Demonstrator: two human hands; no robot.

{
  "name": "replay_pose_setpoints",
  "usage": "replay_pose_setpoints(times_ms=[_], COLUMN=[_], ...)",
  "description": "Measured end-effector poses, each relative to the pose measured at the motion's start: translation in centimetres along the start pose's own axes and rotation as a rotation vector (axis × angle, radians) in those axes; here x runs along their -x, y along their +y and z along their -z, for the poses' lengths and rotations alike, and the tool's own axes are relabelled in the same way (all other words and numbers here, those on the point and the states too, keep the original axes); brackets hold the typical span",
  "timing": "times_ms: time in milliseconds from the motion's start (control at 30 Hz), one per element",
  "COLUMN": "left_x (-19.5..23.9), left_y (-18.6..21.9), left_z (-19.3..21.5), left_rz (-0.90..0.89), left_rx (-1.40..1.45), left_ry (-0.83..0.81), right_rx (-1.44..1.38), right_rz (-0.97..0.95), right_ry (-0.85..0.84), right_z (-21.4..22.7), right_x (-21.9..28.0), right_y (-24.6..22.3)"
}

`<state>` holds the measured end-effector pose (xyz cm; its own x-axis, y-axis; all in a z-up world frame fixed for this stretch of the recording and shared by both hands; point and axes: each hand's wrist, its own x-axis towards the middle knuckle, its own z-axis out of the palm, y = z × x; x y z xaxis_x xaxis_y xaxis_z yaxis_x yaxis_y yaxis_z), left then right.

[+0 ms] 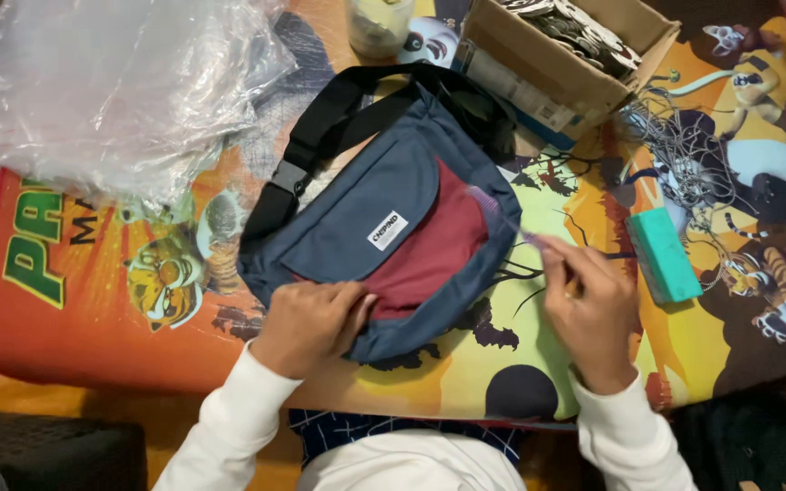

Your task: The person uses a purple toothbrush to scrub the exterior and interior surfaces of a blue and red sling bag. They repeatedly open and close the front flap and main compartment while brushing seams and fabric.

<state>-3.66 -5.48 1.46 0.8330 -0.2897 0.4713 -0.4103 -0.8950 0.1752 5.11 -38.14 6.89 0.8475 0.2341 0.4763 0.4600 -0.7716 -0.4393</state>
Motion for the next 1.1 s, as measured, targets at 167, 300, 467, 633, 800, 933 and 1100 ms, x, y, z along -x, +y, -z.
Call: replay_pose_setpoints(times_ms=[167, 300, 467, 633, 800, 933, 1100], left_x=[-2.9, -4.6, -5.9, -5.9, -5.4, -5.4, -5.6], left_y=[3.0, 4.8, 6.4, 7.6, 8.0, 8.3, 8.1], left_z=[-0.6, -1.0, -1.9, -4.6, -5.9, -5.3, -4.2], left_rz=[0.123, 0.047, -0.008, -0.025, 0.228, 0.232, 0.347], left_rx=[0.288, 0.317, 0.274, 0.328, 0.340, 0.384, 0.519], left_ry=[-0.037, -0.114, -0.072, -0.037, -0.192, -0.146, -0.047], right_rx=[-0.332, -0.311, -0.182, -0.104, -0.076, -0.094, -0.173], right_rz=[-0.091, -0.136, -0.206, -0.229, -0.130, -0.121, -0.159], right_ry=[-0.150, -0.166, -0.178, -0.111, -0.355, -0.278, -0.165], right_z=[-0.5, -1.5, -2.1, -2.1, -1.5, -2.0, -2.3], right_x=[3.7, 5.8, 7.2, 7.1, 5.4, 4.6, 4.0], right_y=[-6.5, -6.2, -5.5, -5.8, -5.6, -4.8, -5.3])
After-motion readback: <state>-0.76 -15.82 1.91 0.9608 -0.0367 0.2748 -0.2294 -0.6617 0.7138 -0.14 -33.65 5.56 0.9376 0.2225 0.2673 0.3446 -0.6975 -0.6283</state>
